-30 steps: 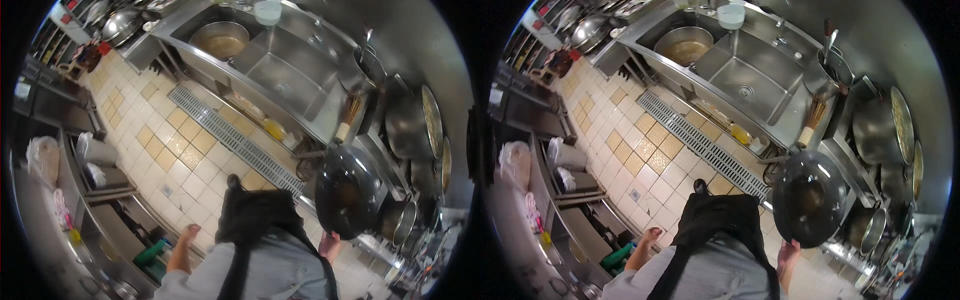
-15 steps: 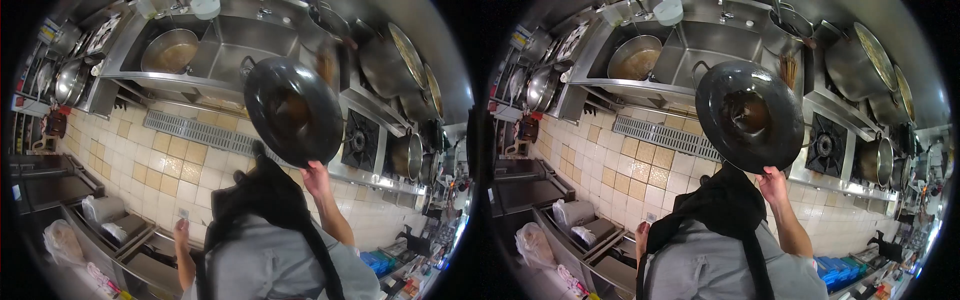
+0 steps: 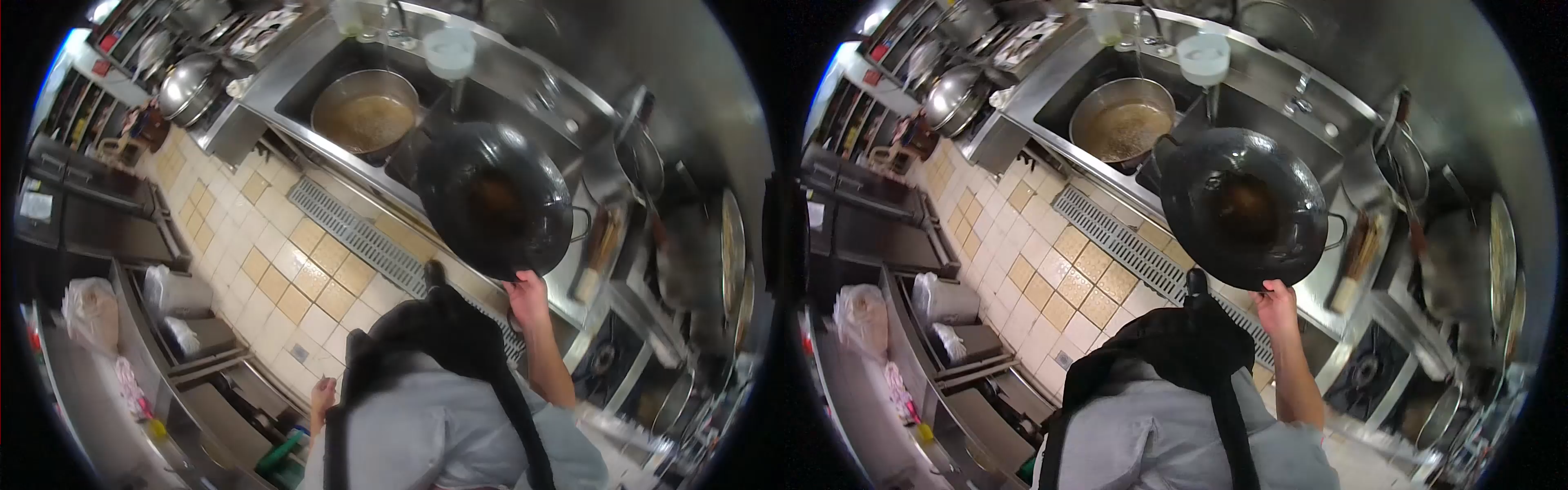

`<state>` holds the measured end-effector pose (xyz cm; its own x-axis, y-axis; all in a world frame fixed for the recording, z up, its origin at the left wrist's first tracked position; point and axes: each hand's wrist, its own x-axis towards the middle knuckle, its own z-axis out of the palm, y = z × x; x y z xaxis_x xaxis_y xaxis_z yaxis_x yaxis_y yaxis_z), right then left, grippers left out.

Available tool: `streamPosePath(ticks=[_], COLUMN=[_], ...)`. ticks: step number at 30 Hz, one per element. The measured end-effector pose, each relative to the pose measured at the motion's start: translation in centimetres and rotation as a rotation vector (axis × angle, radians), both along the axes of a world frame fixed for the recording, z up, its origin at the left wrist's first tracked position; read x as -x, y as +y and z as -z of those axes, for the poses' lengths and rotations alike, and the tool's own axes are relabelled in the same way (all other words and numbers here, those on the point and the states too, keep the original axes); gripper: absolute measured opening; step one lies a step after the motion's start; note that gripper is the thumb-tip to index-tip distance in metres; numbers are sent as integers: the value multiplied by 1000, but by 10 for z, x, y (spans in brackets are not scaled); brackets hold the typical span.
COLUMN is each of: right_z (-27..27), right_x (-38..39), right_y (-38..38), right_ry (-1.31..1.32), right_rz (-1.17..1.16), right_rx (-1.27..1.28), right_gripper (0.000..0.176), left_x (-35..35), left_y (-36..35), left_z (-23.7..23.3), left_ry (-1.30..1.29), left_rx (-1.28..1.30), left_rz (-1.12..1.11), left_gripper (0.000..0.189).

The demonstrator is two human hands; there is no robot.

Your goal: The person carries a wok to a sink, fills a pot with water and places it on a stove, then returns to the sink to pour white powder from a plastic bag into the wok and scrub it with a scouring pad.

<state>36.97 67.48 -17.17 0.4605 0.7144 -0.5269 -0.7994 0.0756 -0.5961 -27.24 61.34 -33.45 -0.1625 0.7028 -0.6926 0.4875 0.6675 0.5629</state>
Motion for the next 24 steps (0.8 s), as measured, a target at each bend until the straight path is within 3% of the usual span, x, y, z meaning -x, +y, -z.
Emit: streamPosePath(ticks=[3,6,9,14,18,20,24], right_z=[-7,34,69,127,179,207,197], right_x=[-25,-60,-80,-91,-98,-95,-92], right_y=[54,85,123,165,163,158,165], right_ry=[62,135,175,191,223,175,0], right_rz=[42,-18,-65,23,60,12,-41], right_rx=[32,73,36,84,150,172,308], right_gripper=[19,24,23,23,24,23,20], left_x=[-38,-67,-66,-71,-41,-38,-39], left_y=[2,1,-21,-55,-76,-77,-63], left_z=[-18,-55,-57,-89,-66,-62,-69], left_ry=[-80,-1,-23,33,48,-24,-88], left_rx=[57,62,24,111,209,138,184], left_rz=[-159,-207,-313,-430,-360,-403,-476], left_gripper=[39,39,40,43,48,51,55])
